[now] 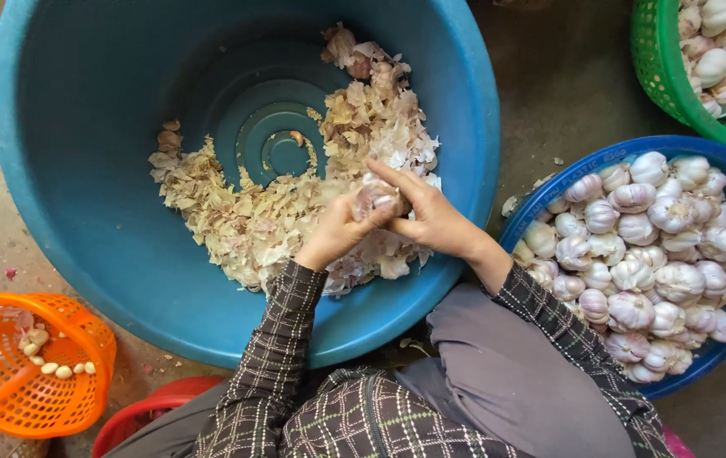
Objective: The person is peeling garlic bulbs by hand, breaking them into cloves and removing the outer skin.
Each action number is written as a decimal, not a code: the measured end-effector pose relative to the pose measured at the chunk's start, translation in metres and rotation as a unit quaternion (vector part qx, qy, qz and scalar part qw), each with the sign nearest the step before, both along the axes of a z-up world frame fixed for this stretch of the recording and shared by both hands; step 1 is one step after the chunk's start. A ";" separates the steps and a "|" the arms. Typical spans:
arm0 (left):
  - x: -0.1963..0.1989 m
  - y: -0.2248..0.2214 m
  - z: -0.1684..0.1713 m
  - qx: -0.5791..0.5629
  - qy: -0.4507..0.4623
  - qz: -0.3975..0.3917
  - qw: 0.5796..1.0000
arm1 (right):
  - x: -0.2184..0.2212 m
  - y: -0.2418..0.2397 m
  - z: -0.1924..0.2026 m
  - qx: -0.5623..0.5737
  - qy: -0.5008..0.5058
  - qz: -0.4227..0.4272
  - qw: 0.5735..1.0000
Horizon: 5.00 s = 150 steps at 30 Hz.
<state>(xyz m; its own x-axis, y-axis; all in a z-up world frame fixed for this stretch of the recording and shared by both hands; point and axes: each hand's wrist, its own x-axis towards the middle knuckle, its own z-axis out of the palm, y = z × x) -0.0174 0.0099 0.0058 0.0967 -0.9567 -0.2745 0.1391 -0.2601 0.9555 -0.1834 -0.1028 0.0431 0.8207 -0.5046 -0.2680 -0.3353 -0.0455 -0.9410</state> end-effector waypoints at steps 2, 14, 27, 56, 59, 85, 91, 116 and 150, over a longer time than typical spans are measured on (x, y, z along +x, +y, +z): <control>-0.007 -0.002 0.005 -0.008 -0.007 0.018 1.000 | -0.004 -0.001 -0.005 -0.011 0.047 0.030 0.998; -0.003 0.000 -0.001 0.022 -0.126 0.020 0.992 | 0.000 -0.002 -0.004 0.123 -0.084 -0.074 0.986; -0.005 0.009 -0.062 -0.115 -0.383 -0.020 0.916 | -0.007 0.034 -0.080 -0.190 -0.022 0.026 0.981; -0.026 0.092 -0.002 -0.044 -0.238 0.060 0.968 | -0.168 0.065 0.001 -0.283 -0.339 -0.364 0.820; -0.006 0.095 -0.008 -0.024 -0.258 0.094 0.961 | -0.295 0.060 -0.030 -0.450 -0.011 -0.516 0.728; 0.092 0.106 -0.198 0.242 -0.677 -0.244 0.651 | -0.302 0.074 -0.014 -0.544 0.360 -0.291 0.700; 0.209 0.107 -0.227 0.361 -0.686 -0.337 0.535 | -0.243 0.032 0.014 -0.502 0.170 -0.346 0.774; -0.002 0.011 -0.051 0.097 0.132 0.236 0.958 | 0.026 0.013 -0.035 0.100 -0.080 -0.065 0.990; -0.022 0.009 -0.006 -0.051 0.161 0.167 0.971 | 0.022 0.009 -0.016 0.319 -0.131 -0.105 0.933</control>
<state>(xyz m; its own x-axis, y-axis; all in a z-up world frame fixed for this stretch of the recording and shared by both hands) -0.0393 0.0189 -0.0003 0.3308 -0.9107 -0.2475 0.4953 -0.0557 0.8669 -0.1615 -0.0940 0.0267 0.8011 -0.4685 -0.3726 -0.0274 0.5931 -0.8046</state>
